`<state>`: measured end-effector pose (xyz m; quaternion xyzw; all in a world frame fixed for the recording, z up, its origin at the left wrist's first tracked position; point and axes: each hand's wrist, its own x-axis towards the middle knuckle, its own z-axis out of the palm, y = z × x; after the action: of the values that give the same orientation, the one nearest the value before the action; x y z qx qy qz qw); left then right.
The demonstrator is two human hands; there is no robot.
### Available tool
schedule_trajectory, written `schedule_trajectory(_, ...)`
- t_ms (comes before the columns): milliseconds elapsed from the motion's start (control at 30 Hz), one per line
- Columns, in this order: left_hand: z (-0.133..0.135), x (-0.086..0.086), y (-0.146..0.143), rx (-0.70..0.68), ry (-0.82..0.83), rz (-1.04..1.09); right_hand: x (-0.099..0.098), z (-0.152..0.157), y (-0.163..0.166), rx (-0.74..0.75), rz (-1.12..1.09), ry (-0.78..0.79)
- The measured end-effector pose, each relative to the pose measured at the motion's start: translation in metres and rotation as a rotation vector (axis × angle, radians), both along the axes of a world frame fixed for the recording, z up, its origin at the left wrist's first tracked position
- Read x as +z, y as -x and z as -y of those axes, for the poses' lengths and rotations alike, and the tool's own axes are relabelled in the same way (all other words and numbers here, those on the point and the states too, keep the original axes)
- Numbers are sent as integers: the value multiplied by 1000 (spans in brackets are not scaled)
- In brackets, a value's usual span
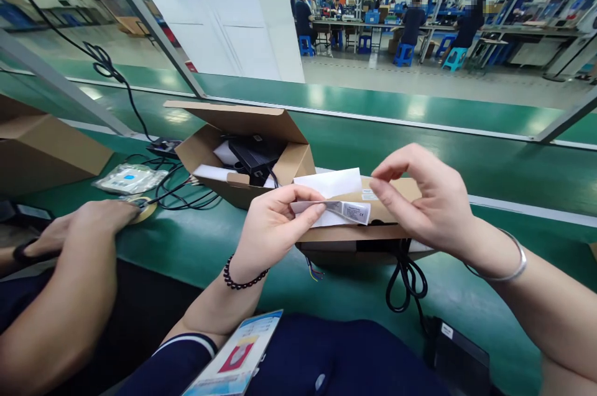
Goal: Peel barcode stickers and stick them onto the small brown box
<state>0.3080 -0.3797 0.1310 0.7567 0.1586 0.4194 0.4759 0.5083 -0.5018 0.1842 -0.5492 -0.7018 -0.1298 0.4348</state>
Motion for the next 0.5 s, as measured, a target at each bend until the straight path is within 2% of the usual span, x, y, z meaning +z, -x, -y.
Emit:
schedule_trajectory(100, -1, 1, -1, 7, 15, 1, 3, 5, 9, 82, 133, 161)
schedule_trajectory(200, 1, 1, 0, -11, 11, 18, -1, 2, 17, 28, 226, 193)
schedule_trajectory(333, 3, 3, 2, -46, 51, 29, -7, -6, 18, -72, 367, 52)
schedule_trajectory(500, 2, 5, 1, -122, 270, 98, -5, -12, 16, -133, 599, -140)
